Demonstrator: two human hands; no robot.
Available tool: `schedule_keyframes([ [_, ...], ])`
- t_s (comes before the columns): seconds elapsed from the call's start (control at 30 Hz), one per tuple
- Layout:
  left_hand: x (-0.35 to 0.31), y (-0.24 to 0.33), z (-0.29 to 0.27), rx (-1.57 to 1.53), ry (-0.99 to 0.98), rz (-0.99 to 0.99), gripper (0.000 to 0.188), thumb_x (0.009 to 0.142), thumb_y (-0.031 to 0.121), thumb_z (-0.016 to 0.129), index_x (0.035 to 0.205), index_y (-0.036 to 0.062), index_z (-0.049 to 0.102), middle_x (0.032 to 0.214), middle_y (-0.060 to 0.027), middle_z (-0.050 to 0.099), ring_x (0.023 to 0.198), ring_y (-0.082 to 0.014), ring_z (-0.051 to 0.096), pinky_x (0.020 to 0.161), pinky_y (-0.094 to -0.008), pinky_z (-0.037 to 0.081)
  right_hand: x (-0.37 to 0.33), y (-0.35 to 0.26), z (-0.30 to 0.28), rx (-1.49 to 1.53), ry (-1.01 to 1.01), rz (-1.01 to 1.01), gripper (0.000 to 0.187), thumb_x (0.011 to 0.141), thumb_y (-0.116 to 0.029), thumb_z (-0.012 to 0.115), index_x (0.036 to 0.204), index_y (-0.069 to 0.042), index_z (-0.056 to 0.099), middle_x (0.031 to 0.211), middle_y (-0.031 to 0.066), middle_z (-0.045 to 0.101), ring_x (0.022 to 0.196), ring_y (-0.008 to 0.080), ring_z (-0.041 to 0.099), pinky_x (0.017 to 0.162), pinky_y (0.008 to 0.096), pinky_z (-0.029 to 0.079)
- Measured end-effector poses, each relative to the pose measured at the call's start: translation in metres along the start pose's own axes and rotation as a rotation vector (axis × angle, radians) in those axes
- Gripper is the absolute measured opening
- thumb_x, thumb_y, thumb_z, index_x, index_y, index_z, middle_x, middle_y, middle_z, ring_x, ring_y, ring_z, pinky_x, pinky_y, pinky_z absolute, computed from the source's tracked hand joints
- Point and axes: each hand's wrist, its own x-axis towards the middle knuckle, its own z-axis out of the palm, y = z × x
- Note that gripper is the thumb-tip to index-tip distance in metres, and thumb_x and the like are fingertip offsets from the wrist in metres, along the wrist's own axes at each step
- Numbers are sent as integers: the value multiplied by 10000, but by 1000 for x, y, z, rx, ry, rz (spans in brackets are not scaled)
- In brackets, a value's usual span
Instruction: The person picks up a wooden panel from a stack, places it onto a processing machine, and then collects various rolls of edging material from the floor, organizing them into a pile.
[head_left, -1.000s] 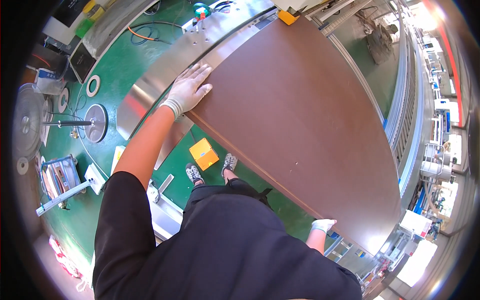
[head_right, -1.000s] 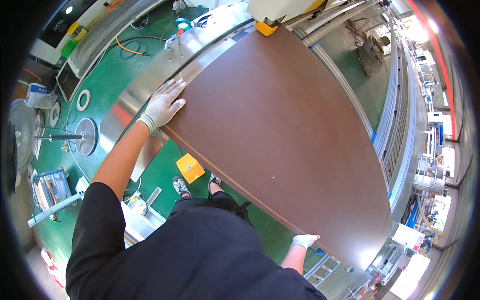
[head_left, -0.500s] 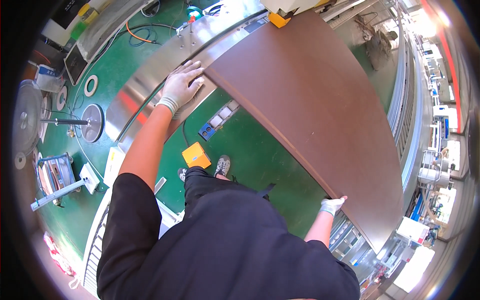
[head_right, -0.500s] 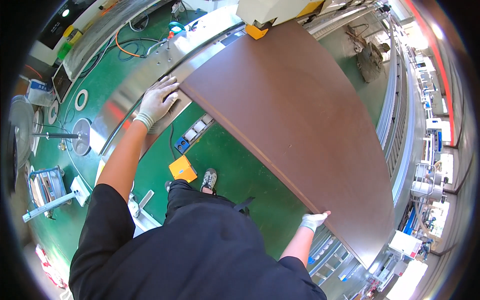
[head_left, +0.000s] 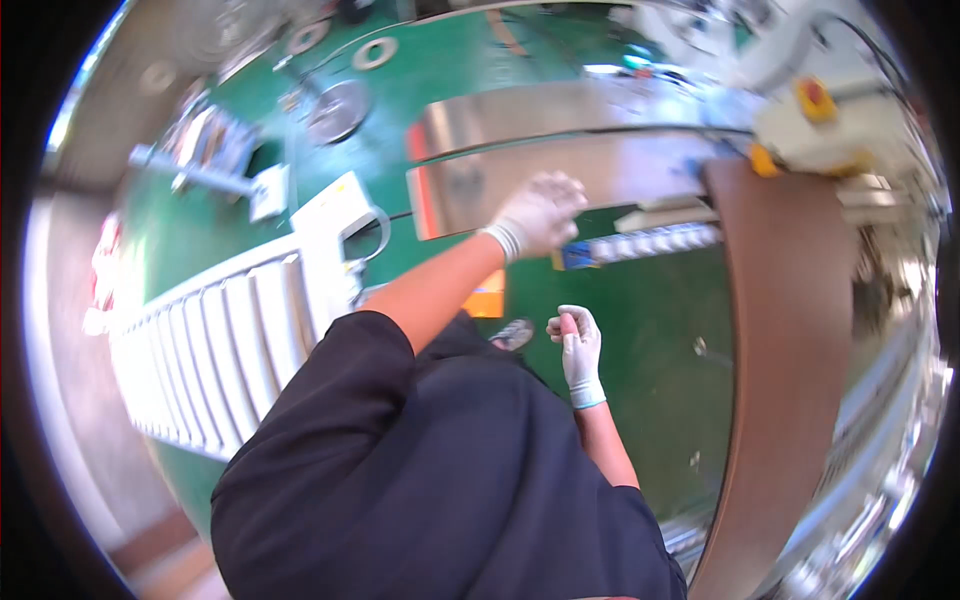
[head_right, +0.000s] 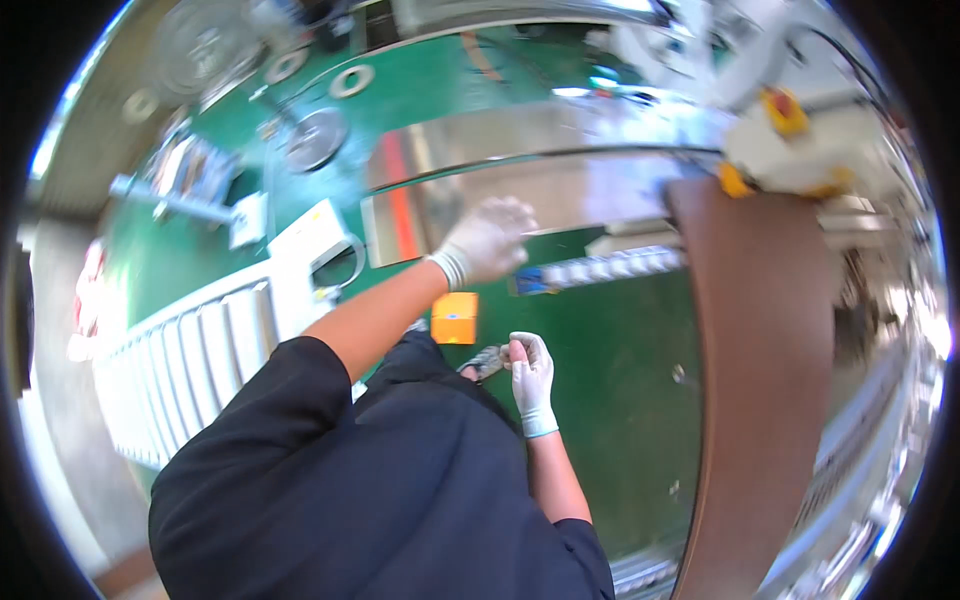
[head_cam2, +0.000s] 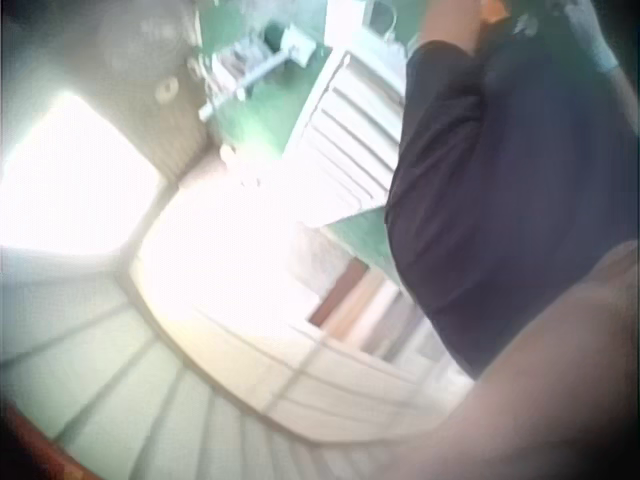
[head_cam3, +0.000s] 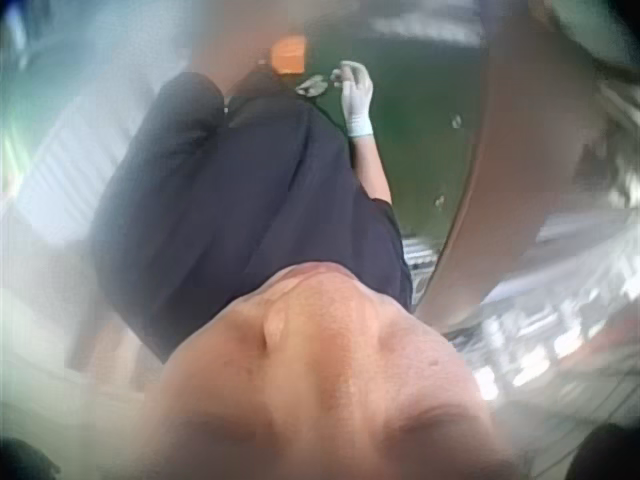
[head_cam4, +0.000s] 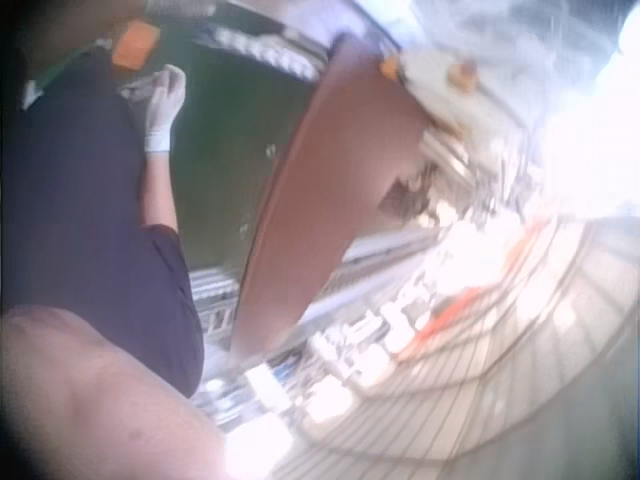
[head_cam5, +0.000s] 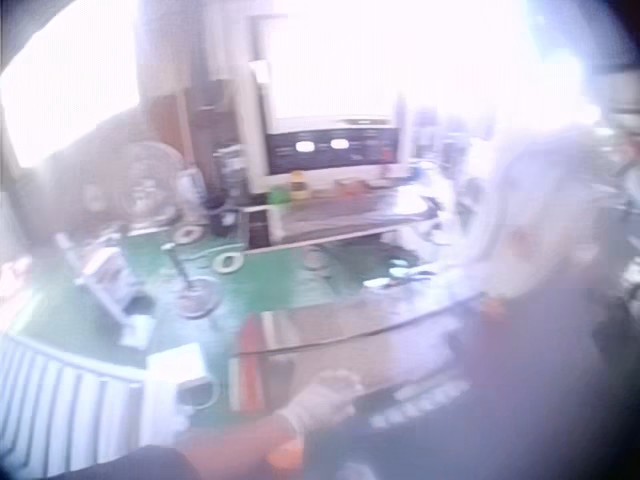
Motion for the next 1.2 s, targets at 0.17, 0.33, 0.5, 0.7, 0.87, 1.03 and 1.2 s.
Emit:
schedule_keyframes([
  [0.17, -179, -37, -63, -18, -19, -246, 603, 900, 331, 714, 1437, 105, 559, 1578, -142, 480, 1498, -356, 394, 1252, -502, 275, -6, -9, 72, -182, -353, 13, 157, 1052, -151, 607, 1101, -15, 670, 922, 42, 711, 800, 98, 675, 701, 235, 531],
  [0.33, -385, -122, -69, 98, 133, -1182, 680, 946, 360, 648, 1527, 62, 461, 1587, -233, 426, 1489, -421, 367, 1242, -505, 270, 18, -50, 113, -337, -393, -229, 127, 1022, -89, 630, 1002, 14, 701, 887, 61, 692, 769, 101, 656, 698, 252, 532],
  [0.5, -490, -185, -67, 174, 24, -1580, 731, 956, 410, 600, 1566, 54, 414, 1647, -234, 340, 1547, -431, 258, 1260, -540, 210, 82, -99, 186, -402, -215, -568, 198, 1053, -161, 636, 1082, 28, 682, 916, 63, 705, 809, 127, 648, 767, 262, 532],
  [0.7, -491, -266, -76, 131, -89, -1504, 767, 947, 416, 598, 1603, 96, 361, 1673, -195, 307, 1560, -416, 225, 1266, -567, 165, 192, -128, 282, -1243, -149, -975, 480, 1018, -348, 655, 1348, -1, 622, 1361, 201, 644, 1280, 339, 607, 1079, 449, 466],
  [0.87, -497, -334, -76, 49, -408, -1471, 739, 987, 498, 515, 1641, 204, 337, 1729, -72, 254, 1598, -359, 170, 1278, -575, 112, 248, -104, 312, -1609, 15, -1021, 569, 1023, -404, 591, 1477, -67, 531, 1537, 176, 527, 1448, 381, 450, 1204, 496, 332],
  [1.03, -496, -360, -93, -17, -396, -1396, 577, 1018, 459, 441, 1518, 185, 535, 1597, -52, 470, 1531, -254, 315, 1289, -523, 65, 258, -107, 317, -1519, 5, -961, 501, 1012, -382, 619, 1402, -70, 588, 1470, 179, 574, 1386, 375, 504, 1178, 492, 362],
  [1.2, -483, -391, -98, 33, -458, -1369, 456, 1017, 481, 473, 943, 172, 799, 950, -59, 781, 982, -270, 721, 927, -460, 467, 278, -121, 341, -1455, 22, -870, 339, 1005, -355, 643, 1171, -59, 666, 1217, 159, 667, 1189, 373, 601, 1072, 504, 442],
])
